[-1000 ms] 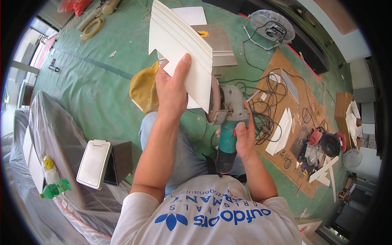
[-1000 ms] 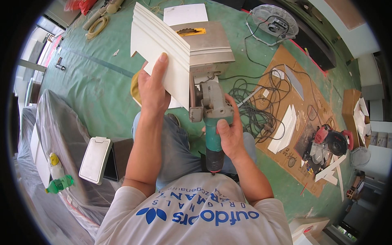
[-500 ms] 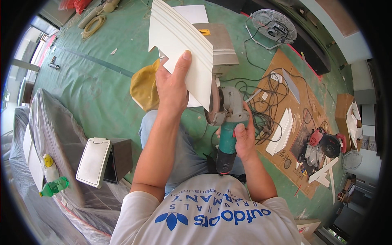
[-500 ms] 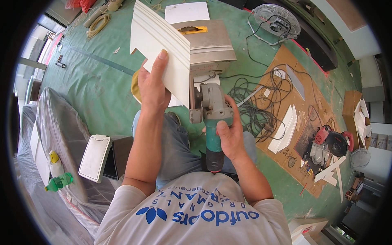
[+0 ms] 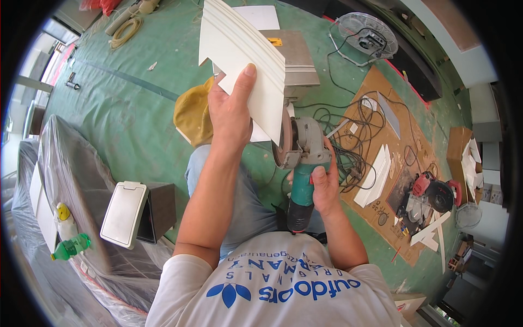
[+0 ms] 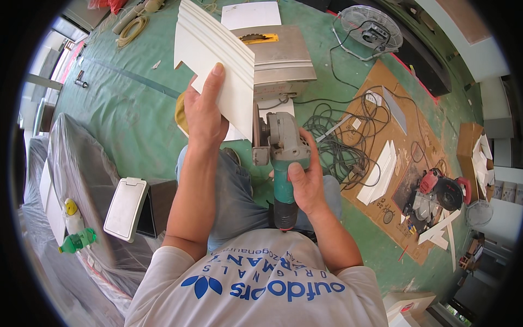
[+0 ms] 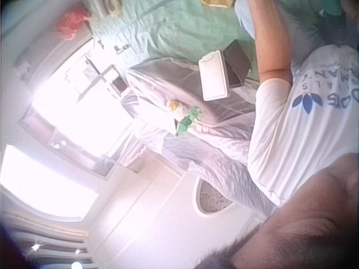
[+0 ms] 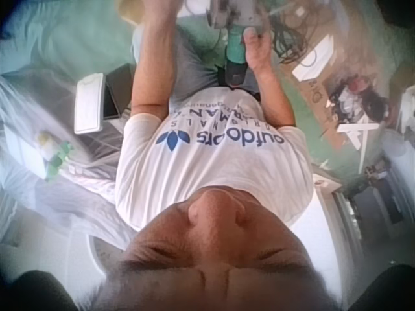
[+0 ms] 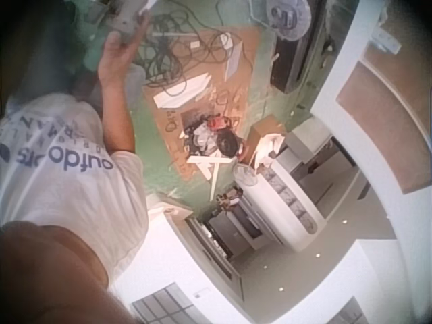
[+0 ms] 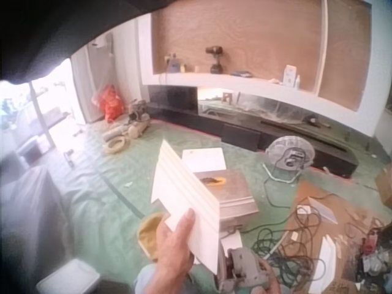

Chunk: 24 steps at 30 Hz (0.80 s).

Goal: Using a table saw and an angle grinder to shape and trim pieces of decorative molding for installation.

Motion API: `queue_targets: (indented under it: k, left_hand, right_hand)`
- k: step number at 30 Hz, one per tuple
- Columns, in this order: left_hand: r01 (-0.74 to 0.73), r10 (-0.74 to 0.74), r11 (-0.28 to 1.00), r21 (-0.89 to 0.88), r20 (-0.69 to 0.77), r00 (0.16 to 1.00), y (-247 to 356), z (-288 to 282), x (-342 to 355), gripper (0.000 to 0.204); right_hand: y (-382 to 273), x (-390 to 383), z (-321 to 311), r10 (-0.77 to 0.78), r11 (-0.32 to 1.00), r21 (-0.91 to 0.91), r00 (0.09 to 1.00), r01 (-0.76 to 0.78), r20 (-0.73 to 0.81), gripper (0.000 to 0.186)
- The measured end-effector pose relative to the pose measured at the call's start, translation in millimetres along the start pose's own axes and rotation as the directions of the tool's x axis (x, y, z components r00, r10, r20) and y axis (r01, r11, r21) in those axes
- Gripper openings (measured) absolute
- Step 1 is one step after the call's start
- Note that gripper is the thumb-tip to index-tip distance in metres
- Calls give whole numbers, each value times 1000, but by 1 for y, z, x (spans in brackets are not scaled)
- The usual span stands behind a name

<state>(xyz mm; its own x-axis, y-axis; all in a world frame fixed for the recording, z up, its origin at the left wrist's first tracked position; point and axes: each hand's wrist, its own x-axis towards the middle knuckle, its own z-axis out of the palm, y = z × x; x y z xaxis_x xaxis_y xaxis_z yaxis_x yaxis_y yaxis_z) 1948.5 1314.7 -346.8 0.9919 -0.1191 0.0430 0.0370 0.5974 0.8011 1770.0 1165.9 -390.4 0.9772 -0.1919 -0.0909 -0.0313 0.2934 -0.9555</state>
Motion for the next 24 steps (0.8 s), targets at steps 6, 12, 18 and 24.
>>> queue_targets:
  k: [6,12,18,24]
  left_hand:
    - [10,-10,1000,3,15,1000,1,0,1,50]
    - [-9,9,1000,8,15,1000,-1,-1,3,48]
    - [-11,10,1000,-26,-23,1000,-3,0,6,45]
    - [0,-1,1000,-27,-35,999,3,2,5,45]
  right_hand:
    - [3,-1,0,3,1000,-1,1000,-3,4,103]
    - [7,-2,-1,3,1000,-6,1000,-3,-6,102]
    - [7,-2,-1,8,1000,-2,1000,-8,1,102]
    - [15,-1,-7,35,999,-22,999,-35,-13,101]
